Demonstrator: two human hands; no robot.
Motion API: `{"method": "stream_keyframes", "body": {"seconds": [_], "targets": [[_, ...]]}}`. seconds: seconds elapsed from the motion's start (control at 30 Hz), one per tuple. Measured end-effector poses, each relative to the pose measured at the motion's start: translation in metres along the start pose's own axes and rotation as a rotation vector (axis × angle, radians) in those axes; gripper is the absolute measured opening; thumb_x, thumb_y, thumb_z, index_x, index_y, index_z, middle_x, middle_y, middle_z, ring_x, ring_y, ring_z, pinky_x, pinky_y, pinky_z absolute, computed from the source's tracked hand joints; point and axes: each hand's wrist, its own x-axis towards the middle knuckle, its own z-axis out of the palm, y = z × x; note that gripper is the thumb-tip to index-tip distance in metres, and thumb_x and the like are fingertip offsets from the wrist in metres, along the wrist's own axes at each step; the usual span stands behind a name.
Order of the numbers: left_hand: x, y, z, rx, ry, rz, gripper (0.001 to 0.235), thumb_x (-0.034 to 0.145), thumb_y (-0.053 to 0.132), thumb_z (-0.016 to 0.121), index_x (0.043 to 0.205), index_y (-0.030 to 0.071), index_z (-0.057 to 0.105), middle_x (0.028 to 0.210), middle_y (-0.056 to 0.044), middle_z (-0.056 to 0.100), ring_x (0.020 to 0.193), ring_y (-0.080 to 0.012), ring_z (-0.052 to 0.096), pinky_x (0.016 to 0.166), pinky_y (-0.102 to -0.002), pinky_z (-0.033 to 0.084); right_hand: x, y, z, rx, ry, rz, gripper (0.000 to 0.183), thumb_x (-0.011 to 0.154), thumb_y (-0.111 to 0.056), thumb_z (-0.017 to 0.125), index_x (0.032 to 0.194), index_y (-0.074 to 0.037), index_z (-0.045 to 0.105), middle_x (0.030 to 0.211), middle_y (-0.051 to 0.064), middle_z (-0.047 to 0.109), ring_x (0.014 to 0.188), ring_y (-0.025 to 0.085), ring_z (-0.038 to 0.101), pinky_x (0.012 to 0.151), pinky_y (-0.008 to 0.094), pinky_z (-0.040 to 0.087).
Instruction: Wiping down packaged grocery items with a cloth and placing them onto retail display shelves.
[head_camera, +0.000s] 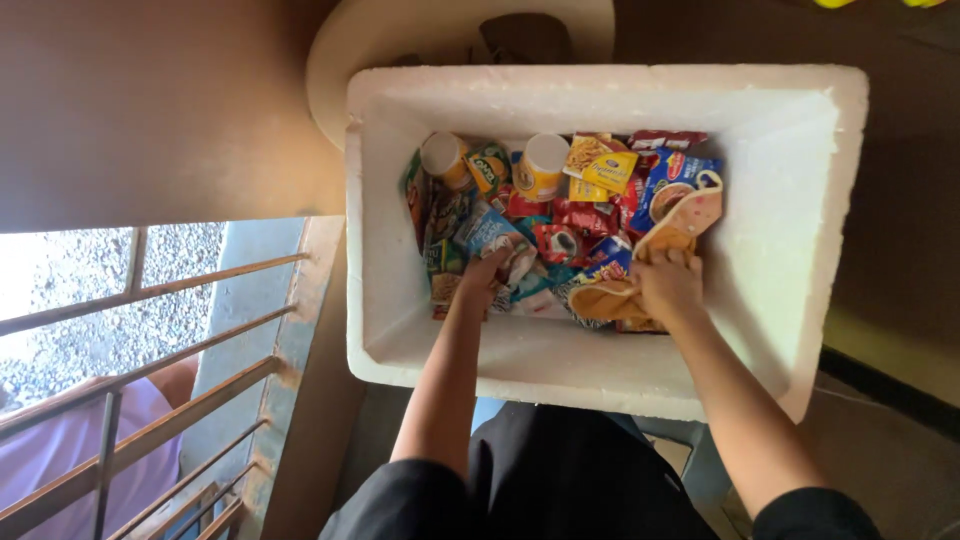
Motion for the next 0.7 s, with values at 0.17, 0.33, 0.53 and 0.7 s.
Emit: {"method": "stream_keyframes", "body": {"seconds": [0.17,0.33,0.53,0.7], "targets": [[-0.091,0.064,0.053,-0.464,-0.371,-0.073,0.027,0.088,0.01,0.074,0.114,0.008,0.067,0.107,-0.01,0.074,0.097,-0.0274,0.074,0.081,-0.046,0.062,-0.034,0.027,-0.039,0.398,0.485,-0.054,0.024,0.079,-0.035,0.084,0.083,-0.013,0.077,0.091,0.007,0.062,0.098,0.029,0.053,0.088,0.046,0.046],[-0.222,0.109,0.122,-0.333,-0.738,0.285,0.035,0.089,0.01,0.077,0.12,0.004,0.061,0.109,-0.011,0.073,0.103,-0.0245,0.076,0.085,-0.043,0.065,-0.099,0.068,-0.075,0.859,0.376,0.376,0.032,0.097,-0.039,0.079,0.098,-0.007,0.077,0.075,0.011,0.063,0.076,0.025,0.058,0.072,0.041,0.046],[-0.295,0.127,0.17,-0.116,-0.672,0.394,0.052,0.075,-0.003,0.083,0.12,0.004,0.058,0.107,-0.008,0.07,0.092,-0.0232,0.072,0.075,-0.039,0.06,-0.171,0.052,-0.105,1.696,0.656,-0.476,0.024,0.106,-0.023,0.062,0.108,-0.002,0.074,0.144,0.007,0.056,0.129,0.015,0.059,0.104,0.034,0.052],[-0.306,0.118,0.198,0.278,-0.516,0.951,0.088,0.075,0.004,0.089,0.149,0.0,0.041,0.138,-0.014,0.061,0.126,-0.0243,0.06,0.104,-0.036,0.051,-0.153,0.0,-0.119,1.135,0.627,-0.493,0.062,0.104,-0.018,0.05,0.161,0.001,0.034,0.16,0.02,0.041,0.148,0.034,0.034,0.123,0.043,0.024]]}}
